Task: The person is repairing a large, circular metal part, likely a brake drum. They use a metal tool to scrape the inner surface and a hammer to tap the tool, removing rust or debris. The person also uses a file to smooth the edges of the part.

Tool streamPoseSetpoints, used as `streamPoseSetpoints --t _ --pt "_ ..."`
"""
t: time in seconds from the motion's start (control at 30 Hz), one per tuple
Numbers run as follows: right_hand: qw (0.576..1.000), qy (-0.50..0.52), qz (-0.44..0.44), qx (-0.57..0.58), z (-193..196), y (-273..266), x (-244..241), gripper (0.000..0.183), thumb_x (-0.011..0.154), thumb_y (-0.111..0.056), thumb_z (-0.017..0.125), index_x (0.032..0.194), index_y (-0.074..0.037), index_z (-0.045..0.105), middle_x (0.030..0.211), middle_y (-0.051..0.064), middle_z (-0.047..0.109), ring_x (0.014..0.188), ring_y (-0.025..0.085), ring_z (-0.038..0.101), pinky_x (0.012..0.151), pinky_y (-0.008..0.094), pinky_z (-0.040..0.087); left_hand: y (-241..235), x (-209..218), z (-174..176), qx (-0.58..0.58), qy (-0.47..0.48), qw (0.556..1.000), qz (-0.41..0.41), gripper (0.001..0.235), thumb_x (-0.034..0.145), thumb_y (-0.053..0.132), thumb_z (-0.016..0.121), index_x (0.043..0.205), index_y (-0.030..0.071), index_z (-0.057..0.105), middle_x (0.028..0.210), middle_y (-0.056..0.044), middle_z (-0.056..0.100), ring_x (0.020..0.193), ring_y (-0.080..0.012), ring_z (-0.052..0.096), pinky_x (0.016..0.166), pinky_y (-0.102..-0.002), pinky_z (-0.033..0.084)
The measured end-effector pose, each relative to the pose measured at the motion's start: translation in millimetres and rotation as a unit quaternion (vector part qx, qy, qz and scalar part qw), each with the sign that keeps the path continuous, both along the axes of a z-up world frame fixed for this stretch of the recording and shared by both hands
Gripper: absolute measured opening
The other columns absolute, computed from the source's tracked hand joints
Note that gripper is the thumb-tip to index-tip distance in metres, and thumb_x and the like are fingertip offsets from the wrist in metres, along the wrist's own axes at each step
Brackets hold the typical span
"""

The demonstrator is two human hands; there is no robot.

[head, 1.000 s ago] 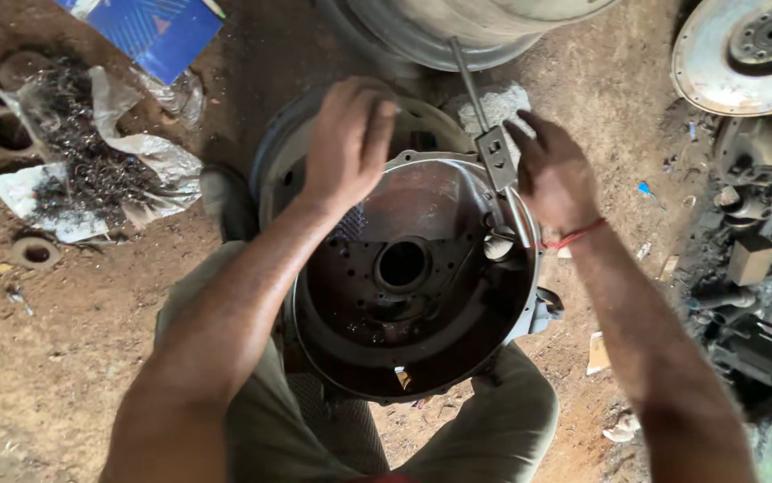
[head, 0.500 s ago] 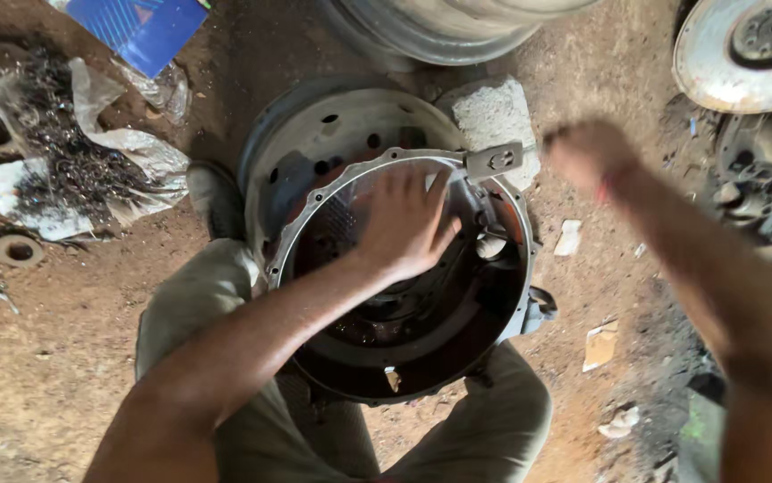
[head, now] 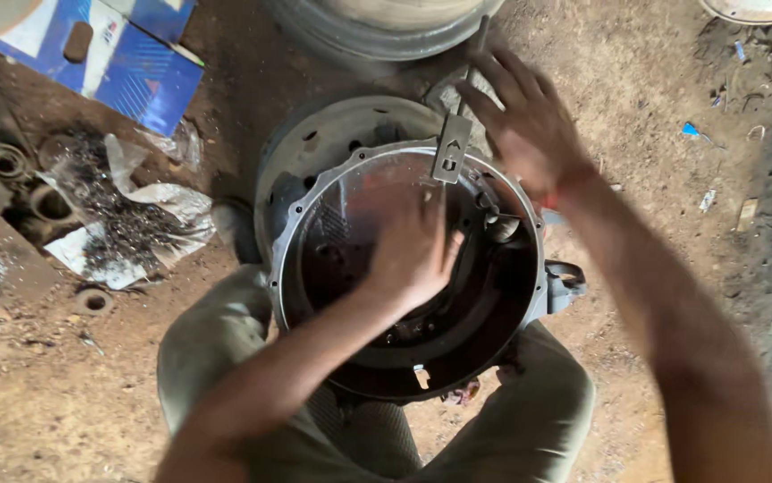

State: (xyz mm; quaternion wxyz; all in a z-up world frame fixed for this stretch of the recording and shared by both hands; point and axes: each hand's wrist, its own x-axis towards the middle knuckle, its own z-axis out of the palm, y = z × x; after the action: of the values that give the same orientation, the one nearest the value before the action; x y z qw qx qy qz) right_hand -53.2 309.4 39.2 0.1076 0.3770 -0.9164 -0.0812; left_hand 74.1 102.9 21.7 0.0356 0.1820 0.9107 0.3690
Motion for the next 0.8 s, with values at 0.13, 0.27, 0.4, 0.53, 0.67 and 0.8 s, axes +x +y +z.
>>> streamPoseSetpoints --t 0.13,0.27,0.4,0.53,0.67,0.8 --pt "0.974 0.041 0.139 0.171 -16 10 -67 0.055 0.085 -0.029 0.06 0.138 -0.017 0.055 0.133 0.007 0.065 0.123 0.022 0.067 0.107 0.042 0.056 33 5 -28 0.164 -0.041 0.981 0.096 0.059 0.106 0.02 0.056 0.146 -0.017 0.034 0.13 -0.043 0.051 0.117 -0.0521 0.052 0.099 -0.055 0.046" --pt "0.924 -0.318 -0.157 0.144 -47 36 -35 0.03 0.104 -0.028 0.06 0.124 -0.004 0.061 0.109 0.015 0.065 0.088 0.029 0.072 0.084 0.043 0.061 -36 -34 -64 -0.054 -0.282 0.957 0.043 0.039 0.107 0.036 0.05 0.137 0.011 0.051 0.085 -0.017 0.071 0.07 -0.0313 0.072 0.06 -0.044 0.059" --pt "0.968 -0.191 -0.143 0.08 -72 54 -2 0.013 0.102 -0.02 0.064 0.099 -0.01 0.072 0.083 0.007 0.068 0.075 0.02 0.066 0.076 0.039 0.059 -72 -84 -63 -0.083 0.09 0.986 -0.112 0.023 0.103 0.031 0.064 0.108 0.009 0.066 0.073 -0.01 0.07 0.058 -0.0283 0.068 0.048 -0.042 0.052" --pt "0.96 -0.258 -0.053 -0.097 -88 77 -7 0.022 0.108 -0.026 0.062 0.099 -0.01 0.074 0.082 0.008 0.068 0.073 0.02 0.065 0.07 0.039 0.058 -67 -92 -54 -0.084 0.087 0.987 -0.105 0.023 0.103 0.029 0.068 0.097 0.007 0.071 0.065 -0.01 0.067 0.051 -0.0292 0.065 0.046 -0.043 0.051" --pt "0.916 -0.305 -0.256 0.054 -84 59 17 0.027 0.105 -0.034 0.066 0.117 -0.01 0.063 0.069 0.009 0.064 0.058 0.02 0.063 0.062 0.039 0.058 -73 -108 -56 -0.084 0.153 0.983 -0.06 0.029 0.105 0.03 0.064 0.087 0.007 0.068 0.071 -0.012 0.066 0.061 -0.0333 0.066 0.054 -0.047 0.052" --pt "0.959 -0.036 -0.236 -0.153 -80 37 64 0.024 0.104 -0.026 0.066 0.086 -0.01 0.066 0.073 0.003 0.062 0.066 0.017 0.062 0.072 0.039 0.054 -78 -149 -62 -0.012 0.175 0.984 -0.033 0.03 0.115 0.029 0.058 0.099 0.006 0.068 0.084 -0.015 0.068 0.075 -0.0365 0.068 0.067 -0.047 0.054"
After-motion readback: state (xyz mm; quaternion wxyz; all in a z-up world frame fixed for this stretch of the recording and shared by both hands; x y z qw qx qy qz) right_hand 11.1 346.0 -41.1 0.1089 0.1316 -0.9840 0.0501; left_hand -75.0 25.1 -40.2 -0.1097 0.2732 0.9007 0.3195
